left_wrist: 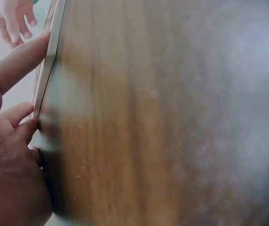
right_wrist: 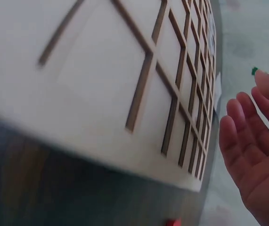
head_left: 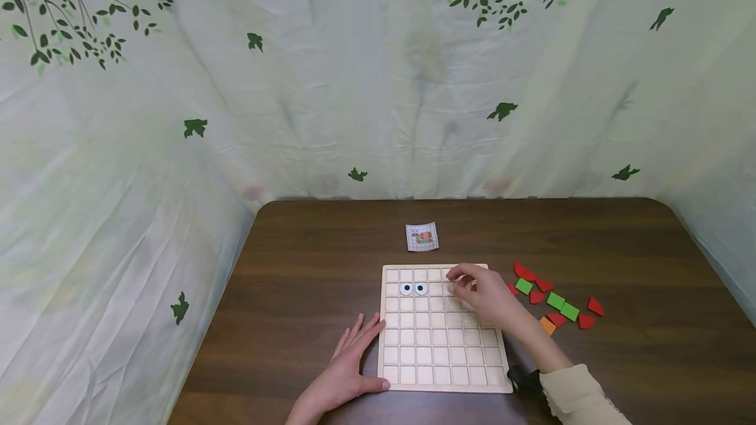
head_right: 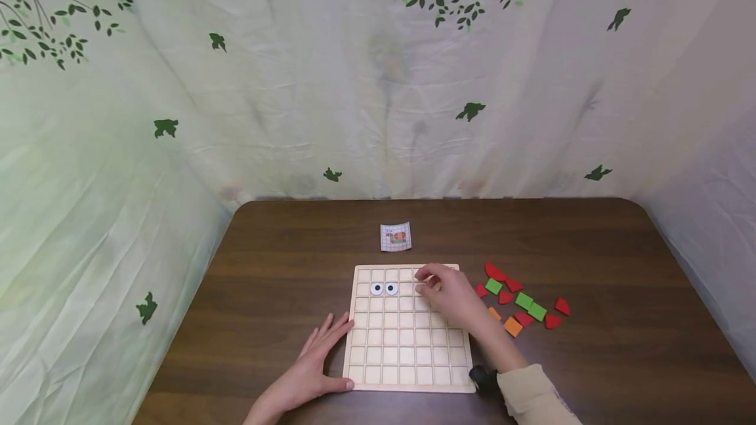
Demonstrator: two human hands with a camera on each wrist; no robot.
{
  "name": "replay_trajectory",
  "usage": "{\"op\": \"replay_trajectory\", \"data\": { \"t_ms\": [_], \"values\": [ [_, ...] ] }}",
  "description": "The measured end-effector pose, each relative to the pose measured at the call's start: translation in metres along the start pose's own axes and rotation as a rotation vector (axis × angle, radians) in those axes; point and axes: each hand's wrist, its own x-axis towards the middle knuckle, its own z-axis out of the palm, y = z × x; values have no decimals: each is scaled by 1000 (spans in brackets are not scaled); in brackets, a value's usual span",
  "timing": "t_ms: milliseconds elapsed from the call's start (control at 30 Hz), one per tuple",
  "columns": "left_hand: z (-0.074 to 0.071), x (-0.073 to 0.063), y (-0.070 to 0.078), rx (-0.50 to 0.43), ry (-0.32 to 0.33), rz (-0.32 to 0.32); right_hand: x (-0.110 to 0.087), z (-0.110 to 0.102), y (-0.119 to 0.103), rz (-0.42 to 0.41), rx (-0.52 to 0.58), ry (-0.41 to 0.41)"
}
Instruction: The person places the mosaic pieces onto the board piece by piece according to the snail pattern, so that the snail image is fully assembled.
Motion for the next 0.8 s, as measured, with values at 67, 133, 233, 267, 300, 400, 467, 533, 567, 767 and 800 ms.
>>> {"op": "replay_trajectory", "data": {
  "t_ms": [67,133,233,267,300,400,467,533,567,767,800],
  "values": [
    [0,0,0,0,-1,4,-4,-8,4,-9,-6,13],
    [0,0,1,0,-4,2,-8,-16,8,-14,-16,20],
    [-1,0,1,1,-8,1,-13,-27,17,-21,-45,25],
    [-1,0,1,2,-10,-2,-15,-31,20,-25,-54,26],
    [-1,0,2,3,-12,-4,-16,-34,24,-33,-66,26],
    [-1,0,2,3,-12,-6,-20,-44,34,-73,-84,23],
    [-1,0,2,2,-10,-5,-23,-52,41,-93,-92,12],
    [-2,0,3,-1,-9,-4,-25,-59,46,-94,-108,2],
    [-2,0,3,0,-8,-3,-26,-62,48,-93,-122,-5],
    [-1,-1,3,2,-5,0,-29,-77,60,-74,-228,-49],
    [-1,-1,3,2,-6,-2,-29,-78,62,-76,-249,-51]
  ]
}}
